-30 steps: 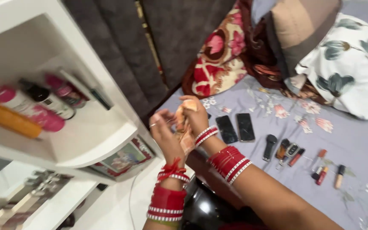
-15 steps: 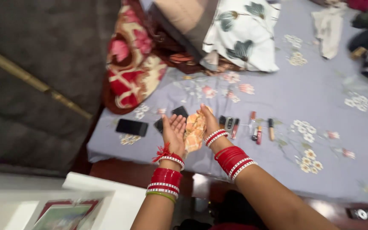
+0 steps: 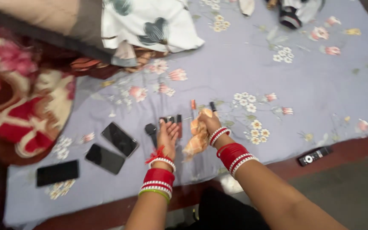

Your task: Cleaning a shelf of cosmetics and then managing an electric iron and its power cord.

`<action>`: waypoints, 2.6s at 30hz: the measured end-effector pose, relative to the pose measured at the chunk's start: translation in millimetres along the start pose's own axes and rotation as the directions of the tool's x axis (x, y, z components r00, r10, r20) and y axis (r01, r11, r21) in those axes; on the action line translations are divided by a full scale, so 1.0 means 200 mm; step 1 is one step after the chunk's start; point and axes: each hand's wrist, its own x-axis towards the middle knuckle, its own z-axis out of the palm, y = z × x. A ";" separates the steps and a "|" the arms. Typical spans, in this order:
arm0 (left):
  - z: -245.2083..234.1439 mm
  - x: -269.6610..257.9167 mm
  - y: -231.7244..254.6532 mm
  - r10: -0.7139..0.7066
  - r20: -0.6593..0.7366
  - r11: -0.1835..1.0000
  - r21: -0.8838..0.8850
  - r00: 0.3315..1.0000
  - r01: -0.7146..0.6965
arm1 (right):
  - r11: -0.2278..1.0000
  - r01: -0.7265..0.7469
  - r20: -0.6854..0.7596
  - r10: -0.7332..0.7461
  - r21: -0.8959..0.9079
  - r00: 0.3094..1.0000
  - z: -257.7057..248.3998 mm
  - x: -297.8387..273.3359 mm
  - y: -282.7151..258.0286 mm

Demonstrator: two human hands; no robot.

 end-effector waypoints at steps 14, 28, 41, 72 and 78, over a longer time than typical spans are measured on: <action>-0.29 0.85 -0.72 0.128 -0.148 0.902 0.428 0.981 -0.053 | 0.409 -0.066 -0.198 -0.289 -0.910 0.937 -0.69 0.52 0.15; -0.15 0.86 -0.84 0.051 0.001 0.856 0.515 0.999 -0.044 | 0.236 0.002 -0.060 -0.254 -0.972 0.965 -0.33 0.46 0.14; 0.14 0.69 -0.64 0.174 0.236 0.401 0.870 0.956 -0.288 | 0.695 0.135 0.035 -0.156 -0.706 0.987 -0.28 0.47 0.46; 0.49 0.16 0.13 0.038 0.340 0.866 0.458 0.940 -0.201 | 0.569 0.317 -0.041 -0.527 -0.758 0.849 0.52 0.16 -0.39; 0.57 -0.09 0.27 -0.003 0.344 0.930 0.346 0.939 -0.124 | 0.750 0.199 -0.147 -0.367 -0.631 0.919 0.58 0.16 -0.62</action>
